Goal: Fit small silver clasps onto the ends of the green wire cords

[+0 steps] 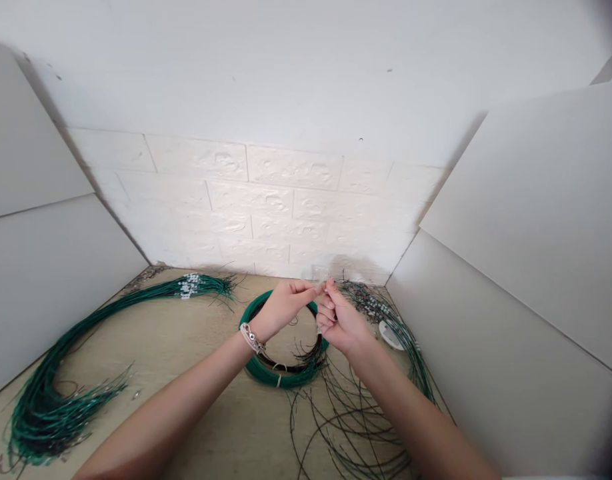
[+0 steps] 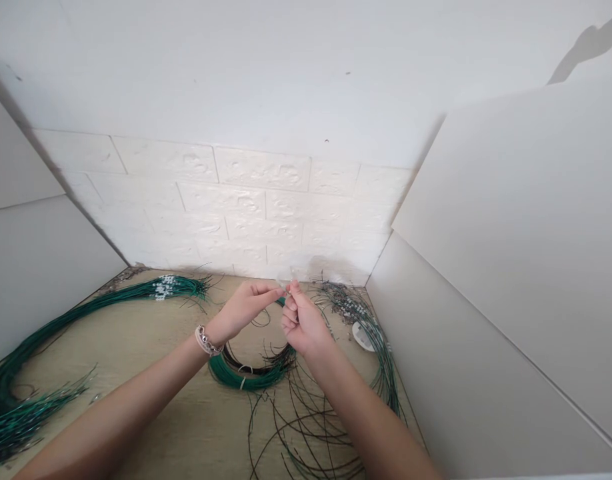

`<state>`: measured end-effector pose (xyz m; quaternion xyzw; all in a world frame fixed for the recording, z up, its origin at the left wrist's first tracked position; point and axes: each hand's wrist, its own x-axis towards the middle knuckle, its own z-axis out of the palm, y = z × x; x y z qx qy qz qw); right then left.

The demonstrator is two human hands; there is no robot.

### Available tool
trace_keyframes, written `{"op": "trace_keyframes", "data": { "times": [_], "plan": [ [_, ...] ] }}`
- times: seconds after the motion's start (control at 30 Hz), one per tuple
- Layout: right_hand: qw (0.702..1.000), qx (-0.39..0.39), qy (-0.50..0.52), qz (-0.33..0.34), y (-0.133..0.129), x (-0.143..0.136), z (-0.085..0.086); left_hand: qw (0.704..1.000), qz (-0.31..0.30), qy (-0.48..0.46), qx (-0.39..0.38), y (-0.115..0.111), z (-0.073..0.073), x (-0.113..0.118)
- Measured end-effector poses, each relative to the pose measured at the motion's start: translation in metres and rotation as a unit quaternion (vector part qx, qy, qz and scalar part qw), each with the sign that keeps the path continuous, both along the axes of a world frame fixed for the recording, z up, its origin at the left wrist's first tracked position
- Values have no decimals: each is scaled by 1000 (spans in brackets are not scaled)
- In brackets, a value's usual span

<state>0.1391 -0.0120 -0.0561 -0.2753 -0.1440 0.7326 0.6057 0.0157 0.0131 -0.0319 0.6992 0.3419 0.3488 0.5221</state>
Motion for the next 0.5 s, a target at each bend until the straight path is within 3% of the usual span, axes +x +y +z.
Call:
{"op": "trace_keyframes", "data": {
  "times": [0.2, 0.5],
  "plan": [
    [1000, 2, 5, 8, -1, -1, 0, 1000, -5, -13, 16, 2, -6, 1],
    [1000, -3, 8, 7, -2, -2, 1, 1000, 26, -2, -1, 1, -4, 0]
  ]
}}
